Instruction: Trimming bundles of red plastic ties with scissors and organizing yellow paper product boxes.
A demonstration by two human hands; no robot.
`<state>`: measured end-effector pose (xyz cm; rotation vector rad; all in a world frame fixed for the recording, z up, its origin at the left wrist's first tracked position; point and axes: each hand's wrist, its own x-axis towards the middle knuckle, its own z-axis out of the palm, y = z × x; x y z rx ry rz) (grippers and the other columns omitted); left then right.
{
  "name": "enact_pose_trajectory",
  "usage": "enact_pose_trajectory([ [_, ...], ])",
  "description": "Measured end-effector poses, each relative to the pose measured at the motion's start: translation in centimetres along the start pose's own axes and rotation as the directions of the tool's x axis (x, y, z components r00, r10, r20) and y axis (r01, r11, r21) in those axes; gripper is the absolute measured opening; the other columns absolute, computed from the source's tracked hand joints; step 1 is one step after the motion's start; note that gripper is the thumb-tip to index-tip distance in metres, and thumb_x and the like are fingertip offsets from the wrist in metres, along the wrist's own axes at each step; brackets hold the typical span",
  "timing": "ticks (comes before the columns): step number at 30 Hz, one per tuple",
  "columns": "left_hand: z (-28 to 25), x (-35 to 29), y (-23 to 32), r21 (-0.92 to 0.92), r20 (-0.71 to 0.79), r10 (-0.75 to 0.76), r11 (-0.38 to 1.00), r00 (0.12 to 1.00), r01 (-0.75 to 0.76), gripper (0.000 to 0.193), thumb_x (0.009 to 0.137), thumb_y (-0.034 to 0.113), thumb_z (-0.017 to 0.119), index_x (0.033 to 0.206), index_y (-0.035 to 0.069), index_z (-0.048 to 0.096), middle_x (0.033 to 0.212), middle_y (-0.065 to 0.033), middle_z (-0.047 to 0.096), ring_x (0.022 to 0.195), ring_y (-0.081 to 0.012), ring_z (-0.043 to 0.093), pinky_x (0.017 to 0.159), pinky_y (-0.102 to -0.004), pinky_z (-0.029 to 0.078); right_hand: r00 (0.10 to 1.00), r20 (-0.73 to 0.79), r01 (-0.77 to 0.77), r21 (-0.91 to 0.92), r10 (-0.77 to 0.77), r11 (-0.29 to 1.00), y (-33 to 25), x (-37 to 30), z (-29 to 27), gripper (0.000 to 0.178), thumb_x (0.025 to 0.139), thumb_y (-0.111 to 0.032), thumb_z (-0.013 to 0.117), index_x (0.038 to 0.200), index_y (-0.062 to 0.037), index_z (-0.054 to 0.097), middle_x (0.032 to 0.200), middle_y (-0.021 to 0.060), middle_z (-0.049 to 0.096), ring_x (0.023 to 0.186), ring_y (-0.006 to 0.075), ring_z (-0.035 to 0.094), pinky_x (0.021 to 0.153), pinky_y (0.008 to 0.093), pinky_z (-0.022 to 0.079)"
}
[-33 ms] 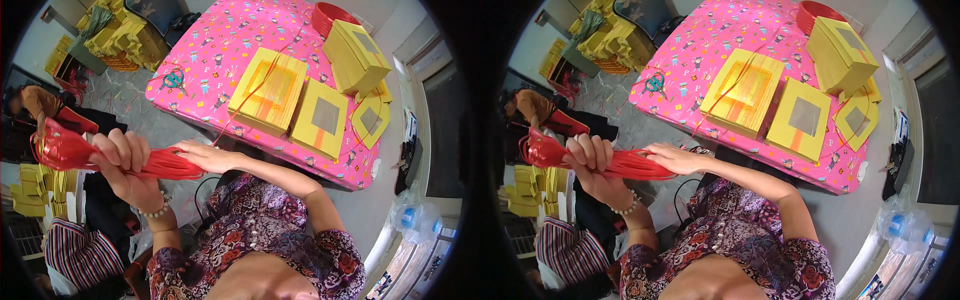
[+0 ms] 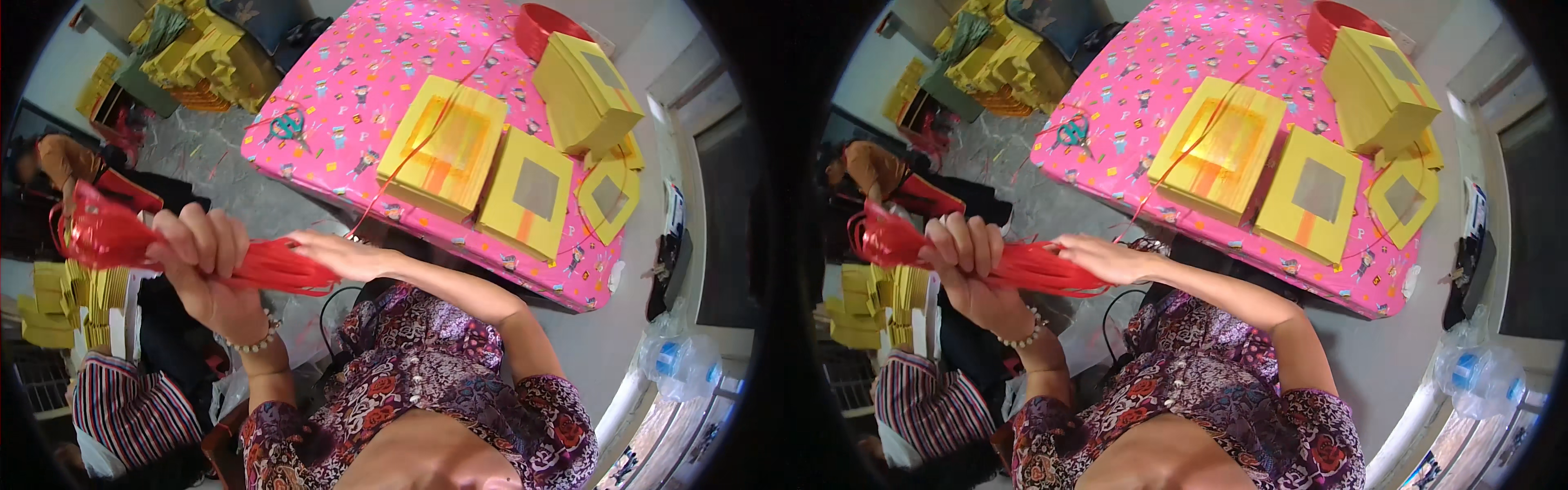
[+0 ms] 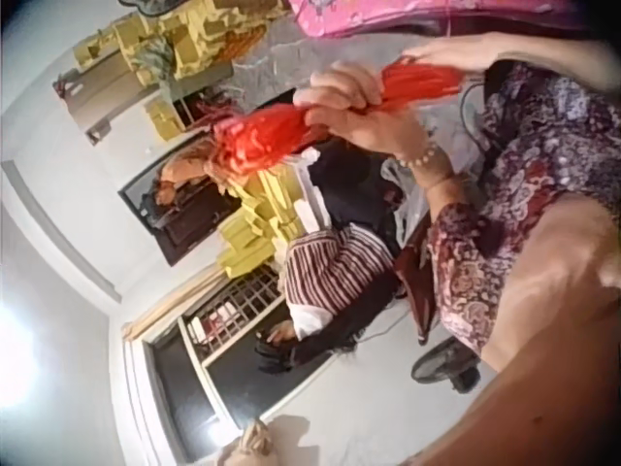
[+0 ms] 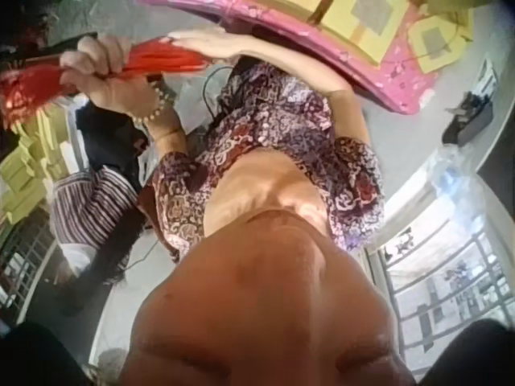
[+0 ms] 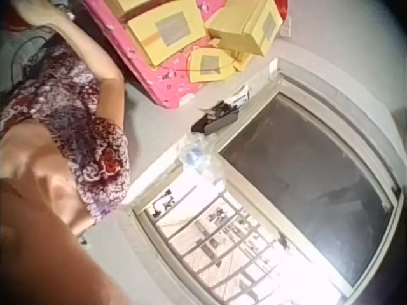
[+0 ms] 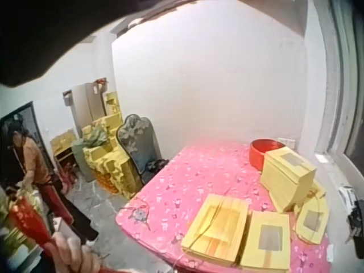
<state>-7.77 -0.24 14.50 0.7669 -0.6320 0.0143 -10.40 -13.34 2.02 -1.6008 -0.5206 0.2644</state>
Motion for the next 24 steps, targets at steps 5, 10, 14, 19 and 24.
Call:
enact_pose_trajectory([
  [5, -0.9, 2.0, 0.8, -0.058, 0.028, -0.08, 0.995, 0.996, 0.082, 0.034, 0.098, 0.036, 0.041, 0.075, 0.012, 0.037, 0.061, 0.0057, 0.028, 0.047, -0.004, 0.02, 0.045, -0.02, 0.02, 0.99, 0.032, 0.117, 0.358, -0.137, 0.926, 1.0, -1.7, 0.7, 0.048, 0.093, -0.041, 0.05, 0.119, -0.0006, 0.048, 0.107, 0.0119, 0.062, 0.094, 0.0177, 0.059, 0.084, 0.0327, 0.044],
  [10, -3.0, 4.3, 3.8, -0.061, 0.035, -0.076, 0.995, 0.996, 0.078, 0.033, 0.099, 0.034, 0.042, 0.075, 0.012, 0.038, 0.061, 0.0061, 0.028, 0.049, -0.0036, 0.019, 0.045, -0.0196, 0.018, 0.995, -0.069, 0.061, -0.163, -0.073, 0.985, 3.6, -2.8, 2.4, 0.027, 0.083, -0.02, 0.066, 0.093, -0.0022, 0.049, 0.069, 0.0162, 0.06, 0.059, 0.0304, 0.06, 0.053, 0.0371, 0.044],
  [14, -3.2, 4.6, 4.8, 0.016, 0.019, 0.041, 0.999, 0.999, -0.041, 0.034, 0.098, 0.033, 0.044, 0.072, 0.011, 0.038, 0.061, 0.0059, 0.028, 0.049, -0.0043, 0.019, 0.045, -0.0212, 0.018, 0.982, -0.095, 0.144, -0.168, -0.161, 0.975, 5.1, -1.6, 2.5, 0.024, 0.083, -0.013, 0.063, 0.093, -0.003, 0.044, 0.068, 0.0172, 0.057, 0.063, 0.0364, 0.058, 0.055, 0.0415, 0.043],
  [19, -3.9, 4.9, 9.3, 0.185, 0.104, 0.371, 0.904, 0.923, -0.385, 0.032, 0.097, 0.021, 0.044, 0.068, 0.01, 0.036, 0.057, 0.0045, 0.028, 0.046, -0.0057, 0.021, 0.043, -0.0224, 0.019, 0.911, -0.169, 0.23, -0.55, -0.377, 0.803, 6.8, -1.1, 1.0, 0.033, 0.073, -0.002, 0.066, 0.09, -0.0038, 0.038, 0.071, 0.015, 0.049, 0.069, 0.0371, 0.052, 0.062, 0.0434, 0.041],
  [24, -6.1, 5.5, 12.2, 0.125, 0.106, 0.42, 0.894, 0.901, -0.431, 0.029, 0.09, 0.009, 0.039, 0.063, 0.012, 0.031, 0.056, 0.003, 0.03, 0.044, -0.0068, 0.021, 0.041, -0.0224, 0.019, 0.891, -0.168, 0.249, -0.597, -0.422, 0.762, 6.9, -1.7, 0.7, 0.032, 0.071, 0.002, 0.065, 0.088, -0.0031, 0.039, 0.072, 0.0151, 0.049, 0.07, 0.0364, 0.052, 0.063, 0.0436, 0.041],
])
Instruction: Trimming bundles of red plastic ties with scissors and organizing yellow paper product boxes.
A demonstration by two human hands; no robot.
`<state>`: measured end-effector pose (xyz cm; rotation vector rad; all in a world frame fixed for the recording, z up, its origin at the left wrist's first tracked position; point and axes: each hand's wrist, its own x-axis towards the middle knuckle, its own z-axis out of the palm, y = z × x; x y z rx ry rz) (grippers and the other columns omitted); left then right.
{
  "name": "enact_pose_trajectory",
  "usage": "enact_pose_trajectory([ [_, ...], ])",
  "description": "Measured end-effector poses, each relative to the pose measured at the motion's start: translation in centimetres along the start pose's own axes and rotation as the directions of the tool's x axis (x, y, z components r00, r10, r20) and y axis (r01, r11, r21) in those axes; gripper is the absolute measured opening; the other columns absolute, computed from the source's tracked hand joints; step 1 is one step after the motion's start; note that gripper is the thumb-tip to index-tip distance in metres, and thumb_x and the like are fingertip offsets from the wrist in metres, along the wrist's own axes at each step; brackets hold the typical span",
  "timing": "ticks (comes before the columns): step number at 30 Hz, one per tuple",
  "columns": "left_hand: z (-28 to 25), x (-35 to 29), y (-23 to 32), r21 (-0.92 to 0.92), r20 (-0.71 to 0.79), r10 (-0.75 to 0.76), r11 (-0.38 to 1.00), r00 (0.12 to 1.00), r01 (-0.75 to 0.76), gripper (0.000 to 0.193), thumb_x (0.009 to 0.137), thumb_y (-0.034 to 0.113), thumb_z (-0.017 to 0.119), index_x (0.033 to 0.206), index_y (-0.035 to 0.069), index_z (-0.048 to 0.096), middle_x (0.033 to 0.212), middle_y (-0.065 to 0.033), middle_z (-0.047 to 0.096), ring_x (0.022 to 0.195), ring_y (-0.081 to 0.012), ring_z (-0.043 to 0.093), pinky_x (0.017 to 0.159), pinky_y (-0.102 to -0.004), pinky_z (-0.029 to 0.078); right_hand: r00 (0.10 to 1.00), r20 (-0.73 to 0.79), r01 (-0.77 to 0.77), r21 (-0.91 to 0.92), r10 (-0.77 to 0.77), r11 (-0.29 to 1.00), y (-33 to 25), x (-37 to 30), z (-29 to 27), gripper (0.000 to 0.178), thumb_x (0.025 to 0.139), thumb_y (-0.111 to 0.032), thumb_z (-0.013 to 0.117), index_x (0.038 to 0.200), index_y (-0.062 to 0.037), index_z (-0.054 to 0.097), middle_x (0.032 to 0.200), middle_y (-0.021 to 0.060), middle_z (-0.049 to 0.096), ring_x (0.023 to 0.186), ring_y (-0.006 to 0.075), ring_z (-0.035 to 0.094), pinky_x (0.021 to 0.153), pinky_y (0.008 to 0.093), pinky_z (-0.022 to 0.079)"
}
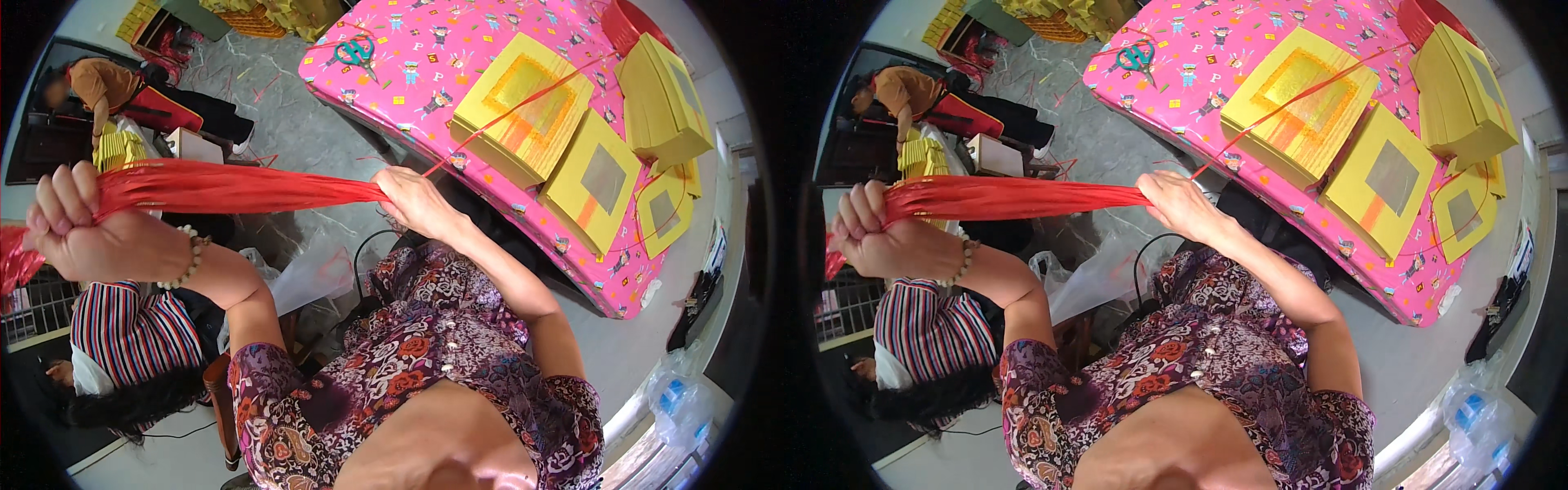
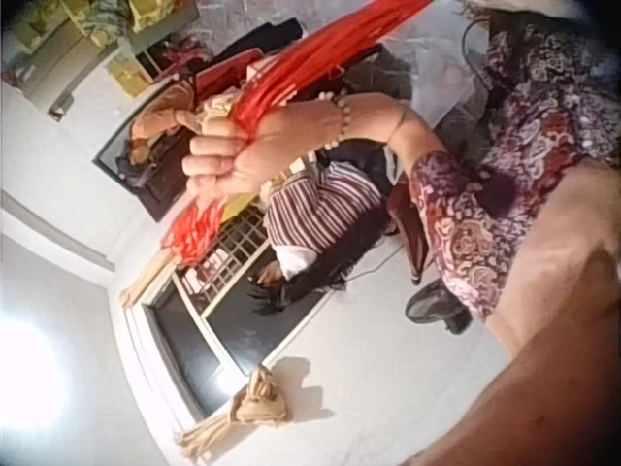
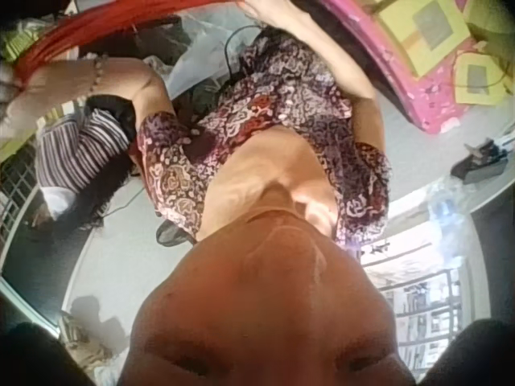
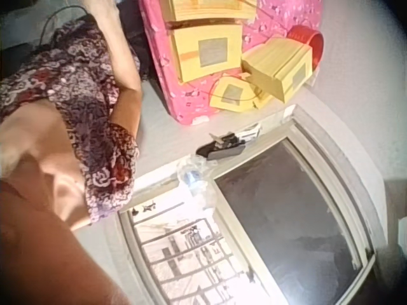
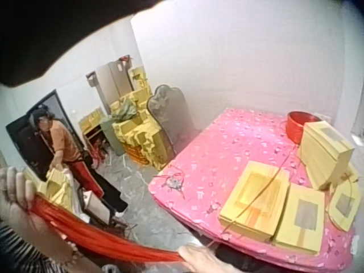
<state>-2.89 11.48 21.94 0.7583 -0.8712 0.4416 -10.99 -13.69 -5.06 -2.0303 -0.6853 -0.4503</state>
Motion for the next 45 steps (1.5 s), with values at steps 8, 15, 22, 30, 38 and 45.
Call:
enact_pose_trajectory([
  [8, -2.6, -2.2, -5.5, 0.9, -0.258, -0.12, 0.33, 0.959, 0.283, 0.012, 0.089, 0.013, 0.046, 0.083, 0.003, 0.05, 0.069, -0.0088, 0.048, 0.056, -0.0196, 0.043, 0.051, -0.0314, 0.036, 0.972, 0.153, -0.155, -0.145, 0.177, 0.977, -1.4, -1.4, -0.2, 0.022, 0.071, 0.004, 0.053, 0.084, -0.002, 0.037, 0.062, 0.0158, 0.046, 0.056, 0.0394, 0.05, 0.047, 0.045, 0.037],
  [15, -4.8, -13.4, -12.6, 0.878, 0.402, -0.749, 0.151, 0.527, -0.454, 0.054, 0.087, 0.028, 0.059, 0.128, -0.004, 0.042, 0.118, -0.0227, 0.052, 0.108, -0.036, 0.05, 0.094, -0.0439, 0.037, 0.94, 0.266, -0.141, -0.271, 0.215, 0.952, -3.3, -1.0, 1.4, 0.017, 0.074, 0.0, 0.051, 0.087, 0.0027, 0.04, 0.066, 0.0204, 0.055, 0.059, 0.0395, 0.058, 0.048, 0.047, 0.043],
  [22, -1.3, -18.7, -11.2, 0.982, 0.163, -0.915, 0.188, 0.37, 0.032, 0.028, 0.091, 0.031, 0.05, 0.093, 0.005, 0.061, 0.066, -0.0131, 0.06, 0.061, -0.0337, 0.058, 0.057, -0.0422, 0.044, 0.976, 0.082, -0.174, -0.266, 0.202, 0.948, -4.5, 1.4, -1.0, 0.014, 0.07, 0.003, 0.051, 0.083, 0.0059, 0.046, 0.068, 0.0199, 0.055, 0.06, 0.0383, 0.059, 0.05, 0.044, 0.046],
  [30, -1.7, -12.4, -10.1, 0.752, 0.656, -0.391, 0.257, 0.646, -0.607, 0.023, 0.078, 0.01, 0.062, 0.058, 0.009, 0.05, 0.053, -0.0047, 0.044, 0.045, -0.0225, 0.044, 0.044, -0.0344, 0.032, 0.981, 0.114, -0.157, -0.021, 0.158, 0.987, -5.0, 3.0, -2.6, 0.028, 0.08, -0.005, 0.058, 0.094, -0.0002, 0.034, 0.075, 0.0207, 0.052, 0.073, 0.044, 0.054, 0.059, 0.0488, 0.04],
  [38, -4.7, -13.7, -15.0, 0.812, 0.583, -0.435, 0.31, 0.686, -0.494, 0.033, 0.079, 0.014, 0.067, 0.052, 0.01, 0.049, 0.047, -0.0034, 0.046, 0.041, -0.0218, 0.048, 0.042, -0.0337, 0.036, 0.907, 0.234, -0.338, -0.094, 0.351, 0.936, 4.4, 0.0, 1.8, 0.023, 0.08, -0.006, 0.053, 0.096, -0.0008, 0.038, 0.076, 0.021, 0.057, 0.074, 0.0427, 0.057, 0.062, 0.0504, 0.043],
  [45, -7.3, -18.0, -17.9, 0.863, 0.502, -0.536, 0.258, 0.679, -0.434, 0.04, 0.087, 0.027, 0.06, 0.052, 0.01, 0.05, 0.049, -0.0059, 0.051, 0.042, -0.0241, 0.051, 0.042, -0.0344, 0.039, 0.943, -0.112, -0.333, -0.288, 0.314, 0.898, 9.4, -1.0, 5.0, 0.017, 0.077, 0.001, 0.05, 0.091, -0.0013, 0.042, 0.087, 0.0189, 0.054, 0.084, 0.0377, 0.055, 0.069, 0.0457, 0.044],
])
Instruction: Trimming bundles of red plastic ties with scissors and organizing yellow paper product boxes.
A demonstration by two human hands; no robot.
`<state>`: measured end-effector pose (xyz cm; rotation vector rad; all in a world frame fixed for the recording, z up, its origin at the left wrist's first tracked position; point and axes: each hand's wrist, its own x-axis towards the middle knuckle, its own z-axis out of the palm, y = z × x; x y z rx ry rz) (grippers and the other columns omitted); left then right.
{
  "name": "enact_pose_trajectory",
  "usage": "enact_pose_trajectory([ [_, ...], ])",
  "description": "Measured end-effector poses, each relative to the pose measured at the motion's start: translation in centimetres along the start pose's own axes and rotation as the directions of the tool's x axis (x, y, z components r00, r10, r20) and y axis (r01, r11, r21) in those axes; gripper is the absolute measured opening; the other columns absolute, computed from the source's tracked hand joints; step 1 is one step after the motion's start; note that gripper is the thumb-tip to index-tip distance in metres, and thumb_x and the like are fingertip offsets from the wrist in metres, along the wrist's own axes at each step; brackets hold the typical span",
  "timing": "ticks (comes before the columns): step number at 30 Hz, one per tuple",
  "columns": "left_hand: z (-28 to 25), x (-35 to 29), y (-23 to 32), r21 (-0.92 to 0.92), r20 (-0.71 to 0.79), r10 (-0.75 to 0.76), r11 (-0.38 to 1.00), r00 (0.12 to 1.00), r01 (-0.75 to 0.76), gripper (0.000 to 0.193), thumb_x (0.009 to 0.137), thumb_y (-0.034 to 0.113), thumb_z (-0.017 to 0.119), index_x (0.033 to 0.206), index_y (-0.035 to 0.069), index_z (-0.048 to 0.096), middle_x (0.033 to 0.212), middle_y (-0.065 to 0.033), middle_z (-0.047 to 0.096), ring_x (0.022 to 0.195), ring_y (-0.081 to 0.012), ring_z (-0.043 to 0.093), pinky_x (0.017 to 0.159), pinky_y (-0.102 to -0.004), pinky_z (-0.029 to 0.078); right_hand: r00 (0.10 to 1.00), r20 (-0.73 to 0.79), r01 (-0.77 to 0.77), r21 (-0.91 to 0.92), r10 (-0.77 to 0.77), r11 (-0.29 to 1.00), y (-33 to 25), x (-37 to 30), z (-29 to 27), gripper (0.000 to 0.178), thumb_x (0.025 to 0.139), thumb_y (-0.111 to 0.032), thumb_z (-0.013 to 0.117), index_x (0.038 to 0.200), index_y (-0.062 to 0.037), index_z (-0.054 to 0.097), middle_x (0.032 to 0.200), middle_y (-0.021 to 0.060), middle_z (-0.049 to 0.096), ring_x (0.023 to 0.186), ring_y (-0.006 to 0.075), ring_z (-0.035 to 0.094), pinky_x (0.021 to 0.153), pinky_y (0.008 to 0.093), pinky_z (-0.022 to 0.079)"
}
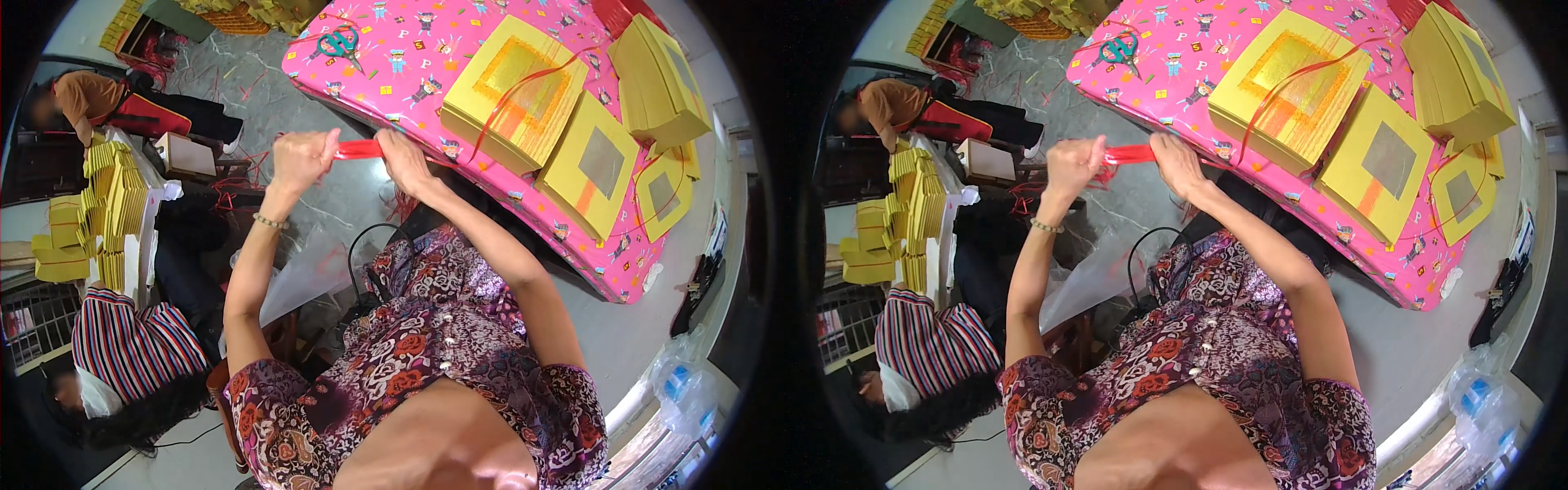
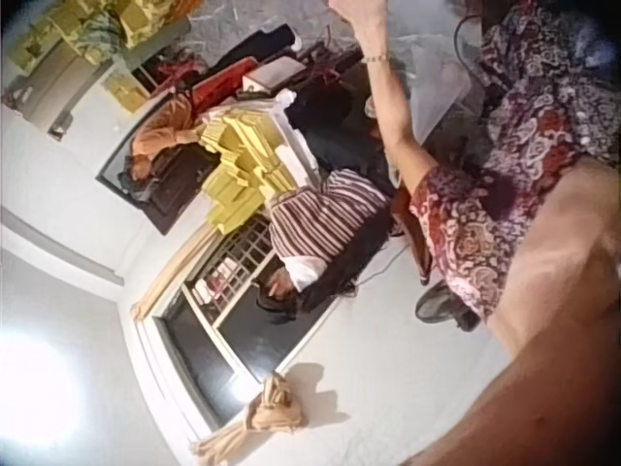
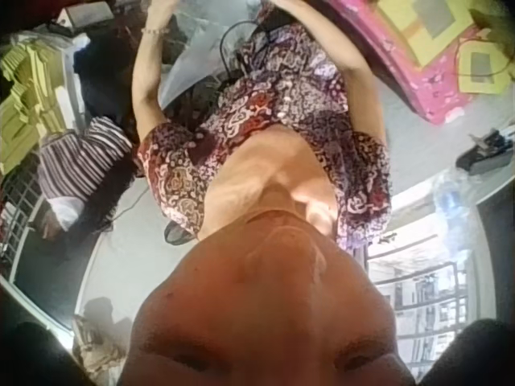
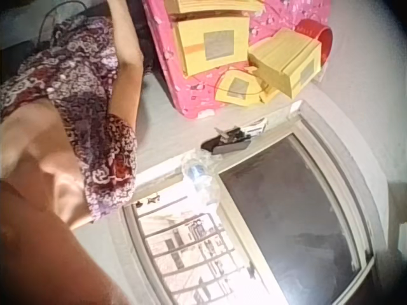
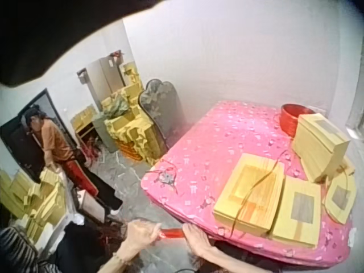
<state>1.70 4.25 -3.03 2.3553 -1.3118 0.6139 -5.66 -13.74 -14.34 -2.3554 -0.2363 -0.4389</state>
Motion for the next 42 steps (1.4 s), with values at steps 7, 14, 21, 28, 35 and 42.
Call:
enact_pose_trajectory([
  [7, -7.9, 4.5, -0.3, 0.144, -0.24, 0.146, 0.983, 0.96, -0.113, 0.034, 0.081, 0.008, 0.064, 0.054, 0.007, 0.043, 0.049, -0.0059, 0.041, 0.041, -0.0228, 0.042, 0.042, -0.0346, 0.032, 0.989, -0.059, 0.147, 0.177, -0.139, 0.973, -2.7, 0.9, -0.8, 0.022, 0.083, -0.006, 0.057, 0.099, -0.0044, 0.043, 0.081, 0.0184, 0.054, 0.077, 0.0395, 0.055, 0.064, 0.0455, 0.043],
  [14, -7.3, 2.1, -0.8, 0.037, -0.116, 0.025, 0.999, 0.993, -0.021, 0.034, 0.083, 0.013, 0.064, 0.053, 0.007, 0.048, 0.049, -0.0057, 0.047, 0.042, -0.0226, 0.047, 0.043, -0.0337, 0.036, 0.962, 0.266, -0.197, 0.511, 0.064, 0.837, -2.4, -3.0, 2.1, 0.023, 0.088, -0.011, 0.053, 0.102, -0.0019, 0.037, 0.091, 0.0247, 0.06, 0.088, 0.0425, 0.059, 0.066, 0.0494, 0.046],
  [21, 0.1, -1.4, -0.3, 0.024, 0.148, 0.048, 0.998, 0.988, -0.052, 0.041, 0.087, 0.032, 0.059, 0.053, 0.009, 0.059, 0.05, -0.0089, 0.054, 0.043, -0.0267, 0.054, 0.043, -0.037, 0.043, 0.869, 0.307, -0.416, 0.033, 0.387, 0.909, 2.8, -6.1, 4.8, 0.046, 0.078, -0.019, 0.068, 0.108, 0.0011, 0.039, 0.111, 0.0264, 0.053, 0.106, 0.0448, 0.05, 0.088, 0.0497, 0.042],
  [28, 3.8, -2.6, -3.0, 0.216, 0.286, -0.061, 0.976, 0.956, -0.003, 0.052, 0.089, 0.04, 0.054, 0.048, 0.008, 0.059, 0.045, -0.0129, 0.053, 0.042, -0.0299, 0.055, 0.04, -0.039, 0.043, 0.943, 0.291, -0.217, 0.179, 0.159, 0.96, -0.2, -3.2, 0.5, 0.103, 0.068, -0.033, 0.079, 0.139, 0.0067, 0.016, 0.137, 0.0327, 0.029, 0.13, 0.0444, 0.029, 0.107, 0.0454, 0.029],
  [35, 7.1, -1.0, -3.4, 0.296, 0.331, -0.042, 0.953, 0.943, -0.062, 0.053, 0.09, 0.041, 0.051, 0.048, 0.01, 0.06, 0.047, -0.0121, 0.057, 0.043, -0.0278, 0.059, 0.041, -0.0386, 0.047, 0.985, 0.166, -0.083, 0.247, 0.042, 0.966, -2.5, -0.6, -1.2, 0.097, 0.073, -0.035, 0.075, 0.14, 0.004, 0.017, 0.141, 0.0271, 0.026, 0.134, 0.0421, 0.024, 0.109, 0.0462, 0.027],
  [42, 7.4, -2.9, -5.0, 0.385, 0.402, -0.212, 0.922, 0.891, 0.045, 0.055, 0.09, 0.044, 0.049, 0.051, 0.008, 0.062, 0.046, -0.0145, 0.055, 0.043, -0.0297, 0.058, 0.042, -0.0403, 0.046, 0.966, 0.231, -0.167, 0.218, 0.115, 0.962, -0.6, -2.2, -1.8, 0.091, 0.071, -0.027, 0.077, 0.137, 0.0032, 0.022, 0.134, 0.0265, 0.034, 0.126, 0.0403, 0.035, 0.104, 0.0449, 0.033],
])
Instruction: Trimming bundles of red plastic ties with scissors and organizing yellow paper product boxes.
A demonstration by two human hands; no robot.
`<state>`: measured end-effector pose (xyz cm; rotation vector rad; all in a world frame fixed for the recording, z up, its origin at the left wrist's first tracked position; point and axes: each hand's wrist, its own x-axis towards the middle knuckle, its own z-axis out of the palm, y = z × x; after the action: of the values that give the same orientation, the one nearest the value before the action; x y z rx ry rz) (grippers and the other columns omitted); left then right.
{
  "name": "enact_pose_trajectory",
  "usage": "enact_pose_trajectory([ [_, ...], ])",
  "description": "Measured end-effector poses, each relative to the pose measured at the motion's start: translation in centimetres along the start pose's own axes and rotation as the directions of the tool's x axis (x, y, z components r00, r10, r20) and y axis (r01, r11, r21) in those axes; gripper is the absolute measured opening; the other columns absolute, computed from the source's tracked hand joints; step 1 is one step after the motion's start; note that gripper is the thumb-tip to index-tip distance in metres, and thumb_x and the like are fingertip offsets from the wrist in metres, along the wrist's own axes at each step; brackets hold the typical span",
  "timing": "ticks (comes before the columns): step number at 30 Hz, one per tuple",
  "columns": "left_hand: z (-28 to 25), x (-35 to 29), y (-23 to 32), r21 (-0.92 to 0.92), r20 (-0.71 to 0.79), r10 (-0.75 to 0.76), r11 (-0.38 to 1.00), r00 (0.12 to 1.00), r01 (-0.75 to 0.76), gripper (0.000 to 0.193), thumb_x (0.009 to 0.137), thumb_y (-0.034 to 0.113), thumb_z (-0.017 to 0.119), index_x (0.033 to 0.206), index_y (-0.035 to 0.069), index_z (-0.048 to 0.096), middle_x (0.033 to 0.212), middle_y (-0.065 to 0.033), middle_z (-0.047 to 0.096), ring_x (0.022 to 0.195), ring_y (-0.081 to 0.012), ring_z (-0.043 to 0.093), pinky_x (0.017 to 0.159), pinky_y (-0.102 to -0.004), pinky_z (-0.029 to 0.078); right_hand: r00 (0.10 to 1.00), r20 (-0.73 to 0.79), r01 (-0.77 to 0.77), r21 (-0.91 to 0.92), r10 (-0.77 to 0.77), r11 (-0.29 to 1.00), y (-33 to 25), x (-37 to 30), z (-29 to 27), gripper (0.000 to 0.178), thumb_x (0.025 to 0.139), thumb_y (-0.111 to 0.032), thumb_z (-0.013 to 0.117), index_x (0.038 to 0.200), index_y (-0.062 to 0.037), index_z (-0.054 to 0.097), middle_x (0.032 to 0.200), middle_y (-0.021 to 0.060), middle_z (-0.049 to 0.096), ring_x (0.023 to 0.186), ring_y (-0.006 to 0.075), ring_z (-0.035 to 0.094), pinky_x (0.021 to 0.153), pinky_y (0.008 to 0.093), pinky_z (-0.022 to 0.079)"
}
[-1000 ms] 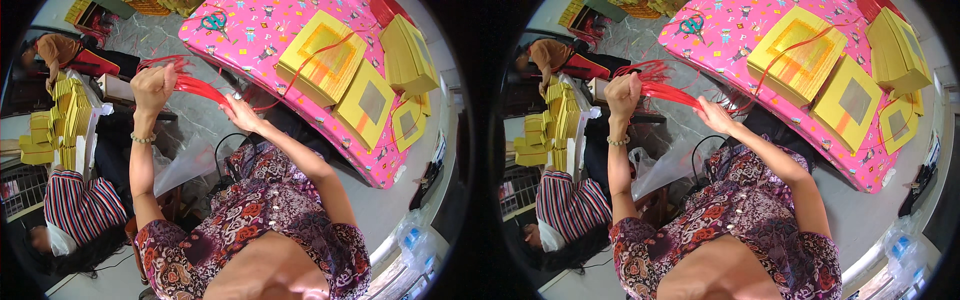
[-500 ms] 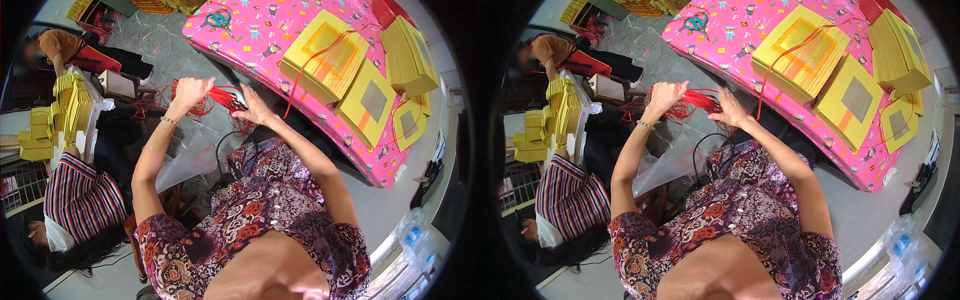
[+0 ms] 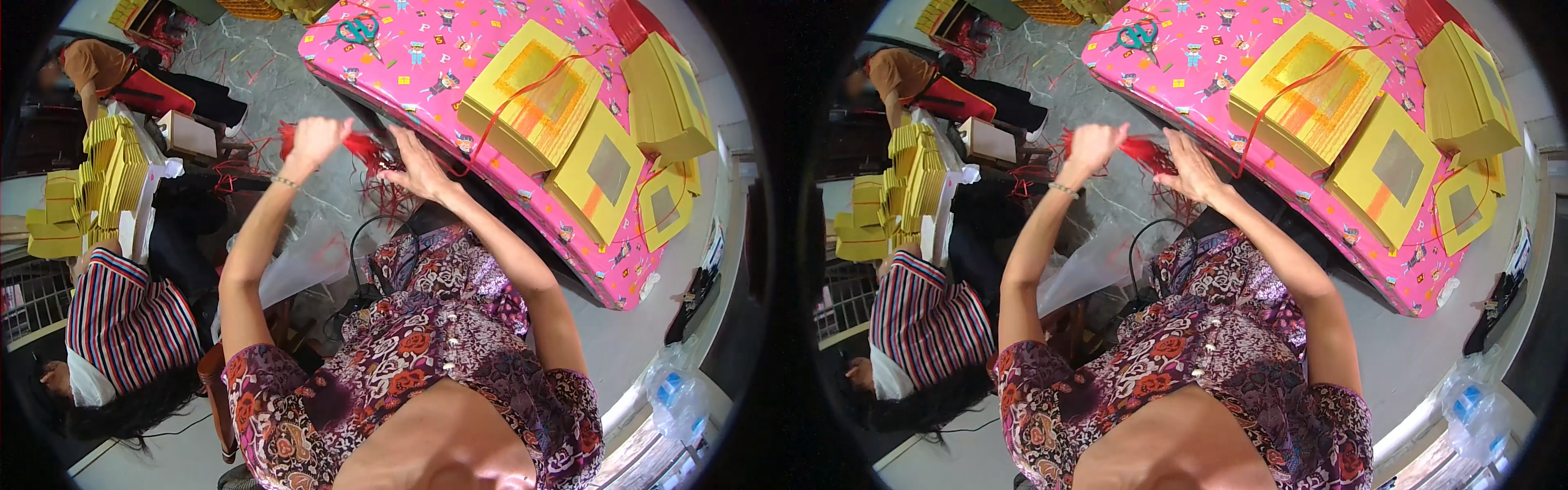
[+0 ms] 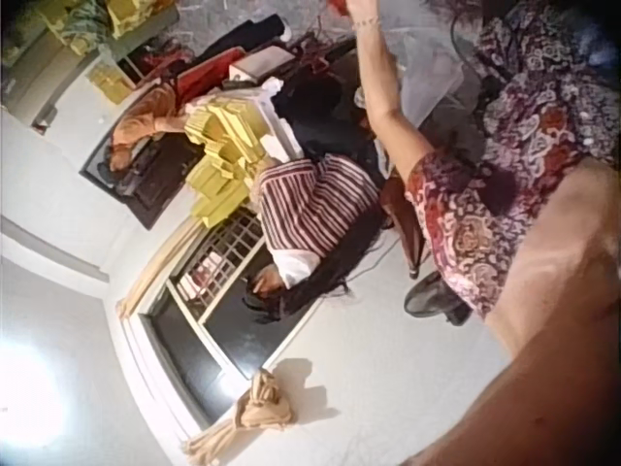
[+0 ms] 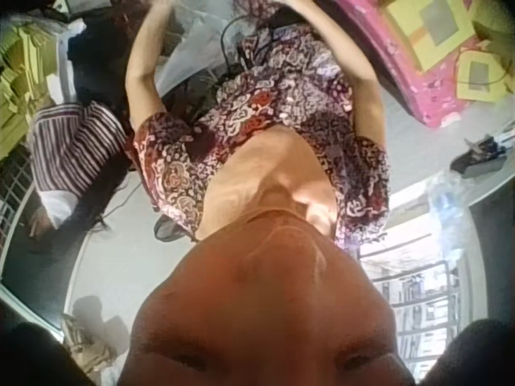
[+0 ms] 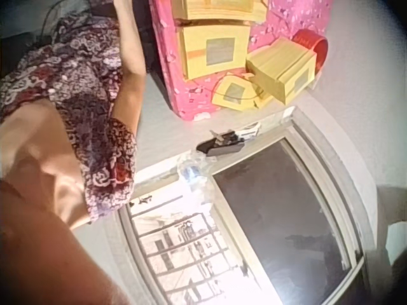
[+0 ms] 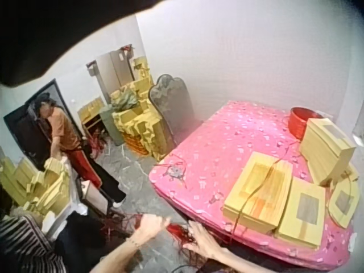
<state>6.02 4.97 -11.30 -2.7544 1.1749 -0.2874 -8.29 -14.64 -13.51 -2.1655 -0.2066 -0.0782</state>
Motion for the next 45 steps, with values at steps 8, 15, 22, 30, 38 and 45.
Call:
enact_pose_trajectory([
  [8, -17.4, 0.8, 0.7, -0.097, -0.356, 0.143, 0.977, 0.924, -0.188, 0.037, 0.087, 0.028, 0.061, 0.056, 0.007, 0.058, 0.053, -0.0081, 0.056, 0.045, -0.0253, 0.056, 0.042, -0.0347, 0.042, 0.948, -0.236, 0.255, 0.16, -0.214, 0.953, -7.4, 4.4, -1.9, 0.107, 0.065, -0.036, 0.081, 0.142, -0.0002, 0.016, 0.143, 0.0253, 0.026, 0.134, 0.0371, 0.028, 0.11, 0.0435, 0.027],
  [15, -20.3, -0.6, 1.0, -0.024, -0.426, 0.278, 0.948, 0.861, -0.318, 0.034, 0.085, 0.023, 0.064, 0.056, 0.007, 0.056, 0.055, -0.0052, 0.057, 0.048, -0.0212, 0.055, 0.048, -0.0319, 0.041, 0.939, -0.251, 0.299, 0.254, -0.236, 0.92, -6.6, 4.8, -0.9, 0.034, 0.07, -0.014, 0.072, 0.097, -0.0036, 0.055, 0.092, 0.0145, 0.059, 0.092, 0.0325, 0.056, 0.078, 0.0397, 0.045],
  [22, -10.3, -1.0, 2.0, -0.061, -0.187, 0.226, 0.969, 0.956, -0.24, 0.052, 0.09, 0.042, 0.052, 0.049, 0.01, 0.058, 0.047, -0.0088, 0.056, 0.039, -0.0244, 0.055, 0.039, -0.0362, 0.043, 0.997, 0.08, -0.002, -0.079, 0.008, 0.997, 4.2, -0.3, 4.6, 0.037, 0.077, -0.015, 0.067, 0.109, -0.005, 0.053, 0.11, 0.0176, 0.054, 0.108, 0.0352, 0.05, 0.088, 0.0434, 0.043],
  [30, 6.8, -4.4, 0.4, -0.007, 0.19, -0.01, 1.0, 0.982, 0.011, 0.051, 0.09, 0.044, 0.047, 0.057, 0.011, 0.067, 0.055, -0.0128, 0.061, 0.052, -0.0288, 0.064, 0.049, -0.0398, 0.051, 0.998, 0.009, 0.059, -0.113, -0.059, 0.992, 2.1, -4.5, 0.4, 0.056, 0.076, -0.011, 0.069, 0.125, -0.0035, 0.042, 0.129, 0.0199, 0.04, 0.123, 0.0388, 0.04, 0.1, 0.0432, 0.04],
  [38, 6.2, -3.6, -13.7, 0.2, 0.131, -0.426, 0.896, 0.895, 0.397, 0.048, 0.09, 0.042, 0.045, 0.067, 0.008, 0.07, 0.065, -0.0147, 0.065, 0.062, -0.031, 0.067, 0.055, -0.0424, 0.054, 0.983, -0.043, 0.168, -0.186, -0.179, 0.968, -1.3, -10.7, -3.8, 0.031, 0.079, -0.004, 0.062, 0.109, -0.0054, 0.055, 0.113, 0.013, 0.05, 0.113, 0.0332, 0.05, 0.088, 0.04, 0.048],
  [45, 2.7, -2.6, -18.0, 0.266, 0.012, -0.438, 0.868, 0.899, 0.42, 0.051, 0.09, 0.043, 0.045, 0.062, 0.008, 0.068, 0.063, -0.0157, 0.065, 0.06, -0.0313, 0.066, 0.056, -0.0418, 0.054, 0.993, -0.054, 0.091, -0.225, -0.106, 0.97, -0.6, -13.0, -3.9, 0.027, 0.078, -0.001, 0.061, 0.104, -0.0054, 0.058, 0.108, 0.0133, 0.053, 0.109, 0.0329, 0.053, 0.086, 0.0395, 0.05],
])
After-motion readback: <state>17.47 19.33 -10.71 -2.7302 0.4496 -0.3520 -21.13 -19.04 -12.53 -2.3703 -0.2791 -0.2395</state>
